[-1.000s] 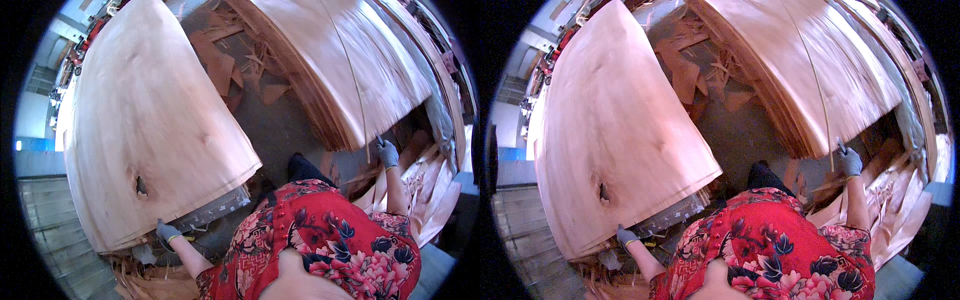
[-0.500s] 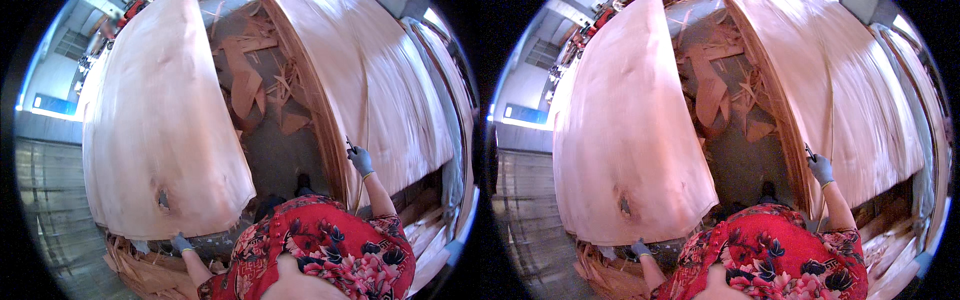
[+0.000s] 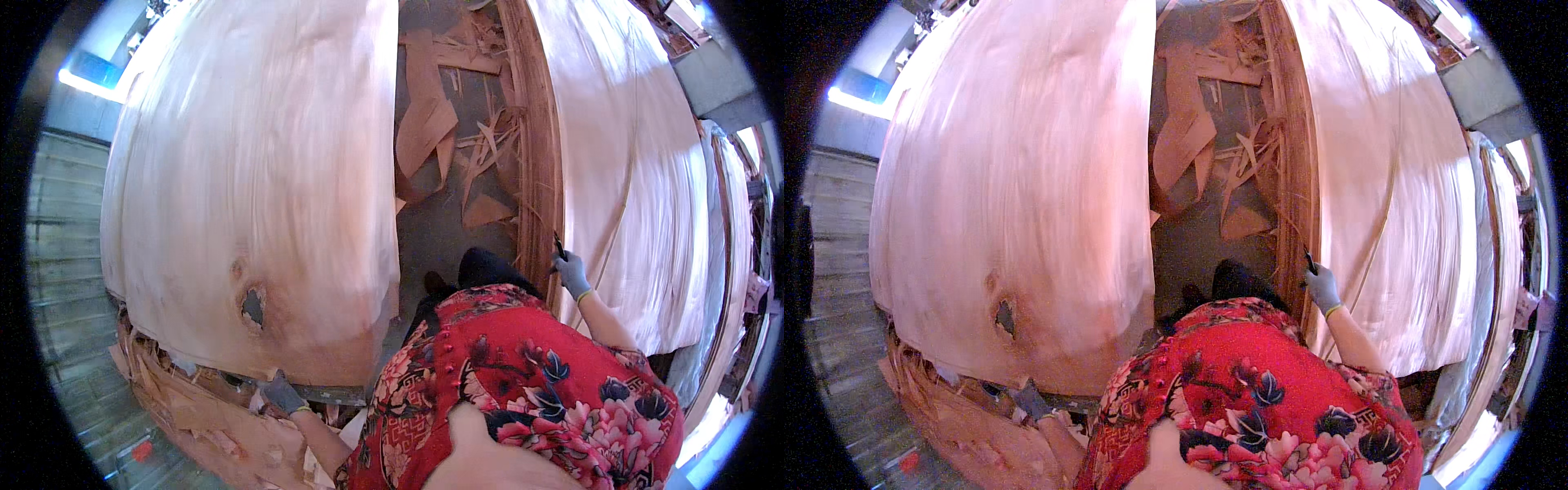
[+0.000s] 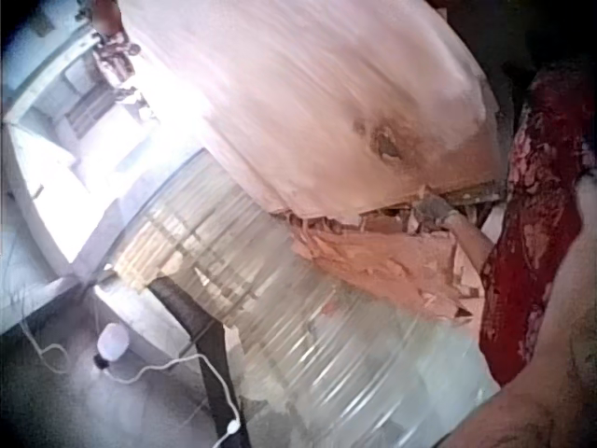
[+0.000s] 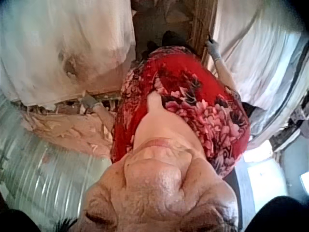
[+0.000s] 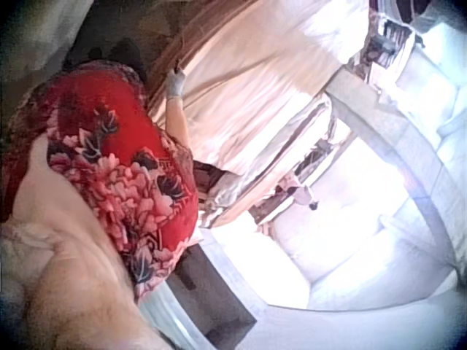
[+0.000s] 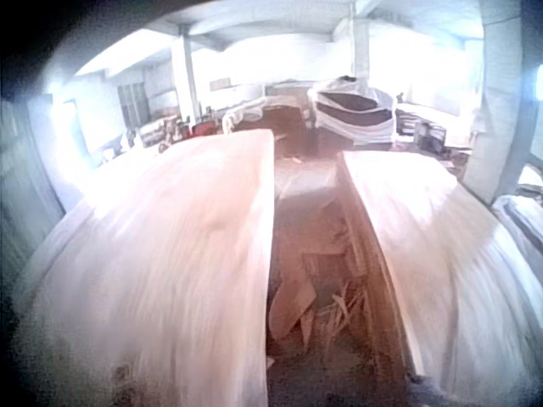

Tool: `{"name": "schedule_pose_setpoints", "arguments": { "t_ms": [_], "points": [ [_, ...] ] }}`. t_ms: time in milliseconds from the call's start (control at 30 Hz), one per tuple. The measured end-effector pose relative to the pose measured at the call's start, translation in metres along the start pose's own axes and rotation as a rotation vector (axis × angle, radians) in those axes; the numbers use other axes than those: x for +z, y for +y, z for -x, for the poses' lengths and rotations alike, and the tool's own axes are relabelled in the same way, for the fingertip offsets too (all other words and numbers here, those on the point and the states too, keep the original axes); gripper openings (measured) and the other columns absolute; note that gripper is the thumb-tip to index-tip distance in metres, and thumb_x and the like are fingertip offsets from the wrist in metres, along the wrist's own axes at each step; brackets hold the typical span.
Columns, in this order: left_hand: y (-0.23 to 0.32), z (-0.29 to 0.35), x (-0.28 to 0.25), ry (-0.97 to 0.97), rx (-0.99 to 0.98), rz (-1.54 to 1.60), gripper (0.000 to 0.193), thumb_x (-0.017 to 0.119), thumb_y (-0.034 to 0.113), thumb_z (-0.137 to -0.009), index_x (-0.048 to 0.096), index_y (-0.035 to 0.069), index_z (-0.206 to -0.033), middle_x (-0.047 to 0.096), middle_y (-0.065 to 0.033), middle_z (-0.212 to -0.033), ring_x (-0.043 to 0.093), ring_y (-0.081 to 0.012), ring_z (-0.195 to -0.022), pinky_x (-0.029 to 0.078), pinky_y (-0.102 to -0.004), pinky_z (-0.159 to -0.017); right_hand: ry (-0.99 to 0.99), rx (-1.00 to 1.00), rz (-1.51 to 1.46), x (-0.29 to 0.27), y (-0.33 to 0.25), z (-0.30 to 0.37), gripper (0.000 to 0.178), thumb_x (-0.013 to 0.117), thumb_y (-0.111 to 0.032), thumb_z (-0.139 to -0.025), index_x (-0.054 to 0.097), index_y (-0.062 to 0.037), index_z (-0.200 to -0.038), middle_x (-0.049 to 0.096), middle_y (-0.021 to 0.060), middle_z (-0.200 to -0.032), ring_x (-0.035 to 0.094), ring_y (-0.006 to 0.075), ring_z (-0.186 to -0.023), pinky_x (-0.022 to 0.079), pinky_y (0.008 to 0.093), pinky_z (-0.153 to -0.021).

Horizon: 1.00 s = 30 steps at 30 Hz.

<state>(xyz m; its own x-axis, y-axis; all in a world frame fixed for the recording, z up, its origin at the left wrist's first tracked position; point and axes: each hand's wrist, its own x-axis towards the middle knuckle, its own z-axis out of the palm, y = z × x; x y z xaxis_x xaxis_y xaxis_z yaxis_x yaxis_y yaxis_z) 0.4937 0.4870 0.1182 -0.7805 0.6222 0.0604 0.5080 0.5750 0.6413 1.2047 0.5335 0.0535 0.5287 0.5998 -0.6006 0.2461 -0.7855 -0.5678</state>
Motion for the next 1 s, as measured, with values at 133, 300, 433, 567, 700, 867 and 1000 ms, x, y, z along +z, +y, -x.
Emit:
{"name": "schedule_pose_setpoints", "arguments": {
  "t_ms": [133,300,433,567,700,867,1000],
  "points": [
    [0.011,-0.001,-0.039,-0.089,-0.007,-0.347,0.068,0.065,0.034,-0.078,0.038,-0.007,-0.125,0.053,-0.0257,-0.114,0.055,-0.0369,-0.094,0.046,-0.04,-0.079,-0.049,-0.203,0.136,0.027,-0.031,-0.071,0.027,0.058,-0.023,-0.082,0.06,0.0024,-0.089,0.058,0.0064,-0.067,0.054,0.0144,-0.062,0.044,0.0328,-0.059],
    [0.149,0.003,0.01,0.474,0.062,-0.885,0.087,0.063,0.037,-0.08,0.012,-0.004,-0.138,0.049,-0.0277,-0.116,0.055,-0.0383,-0.098,0.046,-0.0427,-0.081,-0.225,-0.28,-0.21,0.053,-0.127,-0.153,0.028,0.06,-0.025,-0.083,0.063,0.0016,-0.092,0.06,0.0018,-0.071,0.049,0.0108,-0.066,0.042,0.0277,-0.06],
    [0.227,-0.026,0.086,0.299,0.087,-0.432,0.091,0.061,0.035,-0.082,0.002,-0.002,-0.14,0.041,-0.0277,-0.127,0.052,-0.0359,-0.106,0.046,-0.0407,-0.085,-0.218,-0.328,-0.115,0.064,-0.203,-0.21,0.03,0.062,-0.025,-0.082,0.063,0.0016,-0.097,0.061,0.0024,-0.075,0.05,0.0118,-0.067,0.042,0.0271,-0.064],
    [0.359,-0.041,0.217,0.119,0.231,-0.257,0.091,0.062,0.026,-0.083,-0.003,0.0,-0.14,0.035,-0.0275,-0.133,0.048,-0.032,-0.114,0.047,-0.0379,-0.087,-0.274,-0.312,-0.096,0.055,-0.253,-0.318,0.03,0.061,-0.024,-0.082,0.063,0.001,-0.098,0.064,0.0064,-0.078,0.054,0.0137,-0.071,0.044,0.0286,-0.068],
    [0.494,-0.036,0.303,-0.225,0.016,-0.02,0.087,0.06,0.019,-0.085,-0.005,0.0,-0.14,0.027,-0.0277,-0.137,0.047,-0.0308,-0.117,0.046,-0.0375,-0.088,-0.241,-0.285,-0.089,0.021,-0.301,-0.418,0.026,0.061,-0.022,-0.082,0.063,0.0,-0.095,0.062,0.0052,-0.074,0.053,0.0142,-0.068,0.043,0.0289,-0.065],
    [0.544,-0.073,0.359,-0.241,0.447,-0.077,0.082,0.057,0.021,-0.087,-0.001,0.0,-0.141,0.025,-0.0277,-0.138,0.043,-0.0327,-0.119,0.043,-0.0386,-0.093,-0.204,-0.11,-0.221,-0.016,-0.321,-0.405,0.02,0.06,-0.02,-0.084,0.063,-0.001,-0.087,0.058,0.0,-0.07,0.048,0.0093,-0.066,0.041,0.0264,-0.061],
    [0.6,-0.153,0.431,-0.102,1.012,-0.505,0.075,0.055,0.027,-0.088,0.009,-0.004,-0.139,0.018,-0.0277,-0.141,0.025,-0.0378,-0.13,0.027,-0.0423,-0.105,-0.228,0.013,-0.233,-0.034,-0.329,-0.375,0.019,0.06,-0.02,-0.084,0.062,-0.001,-0.088,0.057,-0.0012,-0.072,0.047,0.0081,-0.067,0.04,0.0254,-0.061]
  ]
}}
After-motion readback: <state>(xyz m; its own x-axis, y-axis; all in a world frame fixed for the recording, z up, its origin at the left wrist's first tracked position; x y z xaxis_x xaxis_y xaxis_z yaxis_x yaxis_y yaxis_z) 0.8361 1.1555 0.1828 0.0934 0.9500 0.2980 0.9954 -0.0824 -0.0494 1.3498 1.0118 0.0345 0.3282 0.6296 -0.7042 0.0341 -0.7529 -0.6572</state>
